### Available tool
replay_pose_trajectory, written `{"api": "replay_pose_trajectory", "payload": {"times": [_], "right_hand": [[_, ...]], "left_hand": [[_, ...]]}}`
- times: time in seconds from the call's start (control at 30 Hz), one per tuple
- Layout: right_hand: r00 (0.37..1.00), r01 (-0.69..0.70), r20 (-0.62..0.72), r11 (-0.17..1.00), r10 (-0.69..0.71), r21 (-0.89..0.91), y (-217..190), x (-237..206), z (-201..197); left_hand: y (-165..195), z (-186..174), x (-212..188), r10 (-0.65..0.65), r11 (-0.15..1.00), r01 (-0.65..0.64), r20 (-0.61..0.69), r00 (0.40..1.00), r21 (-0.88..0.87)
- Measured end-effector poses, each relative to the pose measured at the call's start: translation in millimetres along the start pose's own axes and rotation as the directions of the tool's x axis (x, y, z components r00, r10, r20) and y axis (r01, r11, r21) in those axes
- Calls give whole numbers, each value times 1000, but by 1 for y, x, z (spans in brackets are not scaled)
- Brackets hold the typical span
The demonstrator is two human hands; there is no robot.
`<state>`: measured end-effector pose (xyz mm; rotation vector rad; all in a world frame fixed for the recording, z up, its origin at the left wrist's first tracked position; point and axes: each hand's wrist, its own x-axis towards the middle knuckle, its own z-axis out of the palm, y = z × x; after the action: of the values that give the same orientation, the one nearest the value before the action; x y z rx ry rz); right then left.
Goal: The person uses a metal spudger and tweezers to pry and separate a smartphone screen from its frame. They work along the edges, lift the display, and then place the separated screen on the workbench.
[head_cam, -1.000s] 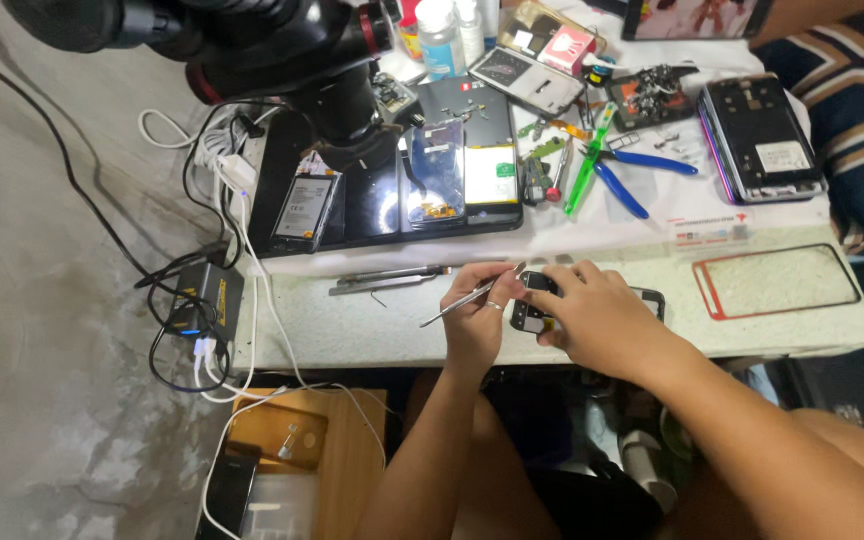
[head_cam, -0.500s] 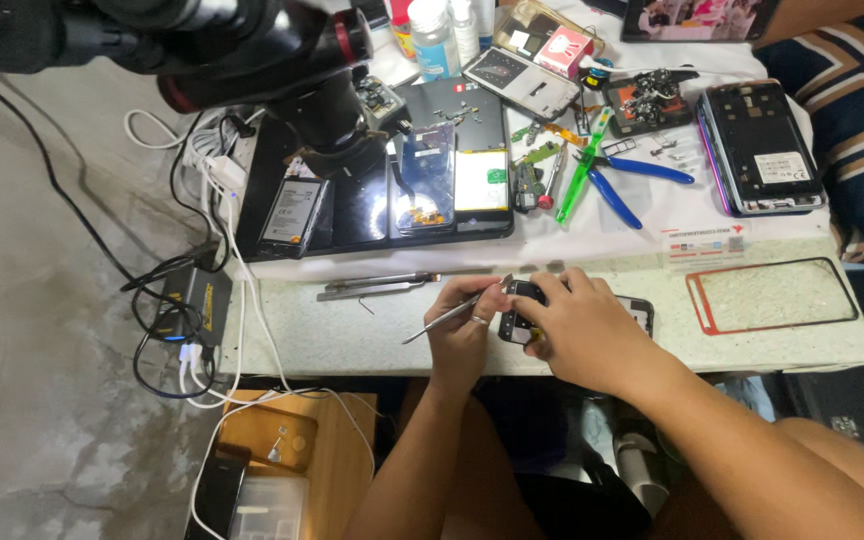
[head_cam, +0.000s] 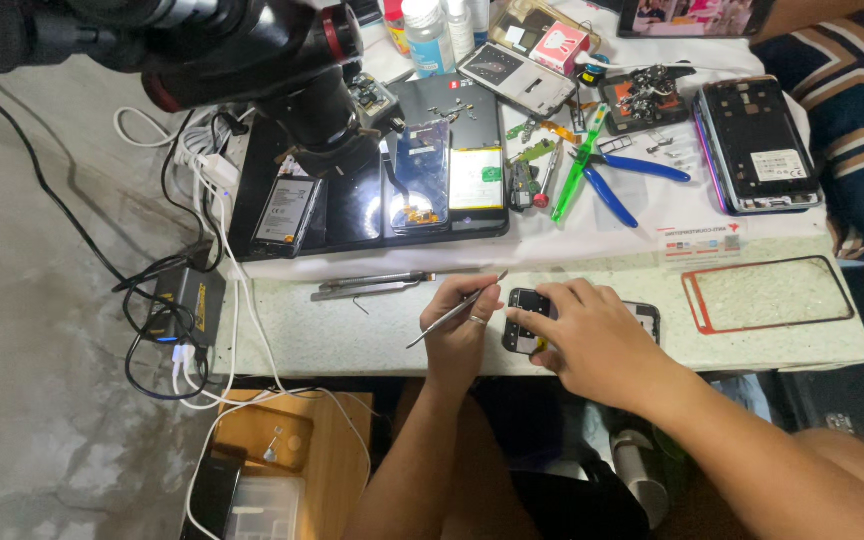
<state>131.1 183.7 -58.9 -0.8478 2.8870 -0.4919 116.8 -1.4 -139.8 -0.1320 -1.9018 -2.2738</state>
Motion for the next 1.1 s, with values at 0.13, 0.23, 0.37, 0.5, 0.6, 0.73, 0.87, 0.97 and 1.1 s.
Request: {"api": "replay_pose_trajectory", "payload": {"times": [0.13, 0.23, 0.37, 0.5, 0.6, 0.73, 0.87, 0.97, 1.1], "right_hand": [[1000, 4, -8, 1000, -4, -9, 2, -4, 0], [1000, 4, -7, 1000, -4, -10, 3, -4, -1], [1000, -6, 22, 1000, 7, -11, 6, -7, -5], [1000, -5, 27, 1000, 6, -26, 7, -8, -5], [1000, 6, 15, 999, -5, -33, 10, -9, -4], [1000, 6, 12, 1000, -6, -30, 14, -8, -4], [998, 39, -45, 997, -42, -62, 17, -6, -5], [999, 37, -27, 997, -39, -73, 21, -5, -5], [1000, 31, -3, 996, -31, -84, 26, 1, -1]], "left_hand": [[6, 3, 1, 52, 997, -55, 43, 998, 59], [10, 6, 1, 77, 990, -83, 52, 996, 116], [14, 12, -1, 104, 982, -111, 52, 993, 156], [15, 15, 0, 124, 976, -134, 64, 990, 169], [13, 18, 1, 128, 977, -137, 67, 990, 165], [12, 22, 3, 129, 975, -141, 75, 989, 174], [13, 25, 7, 164, 970, -176, 86, 983, 167], [11, 25, 9, 148, 971, -163, 97, 984, 177], [6, 26, 13, 147, 971, -163, 102, 984, 174]]}}
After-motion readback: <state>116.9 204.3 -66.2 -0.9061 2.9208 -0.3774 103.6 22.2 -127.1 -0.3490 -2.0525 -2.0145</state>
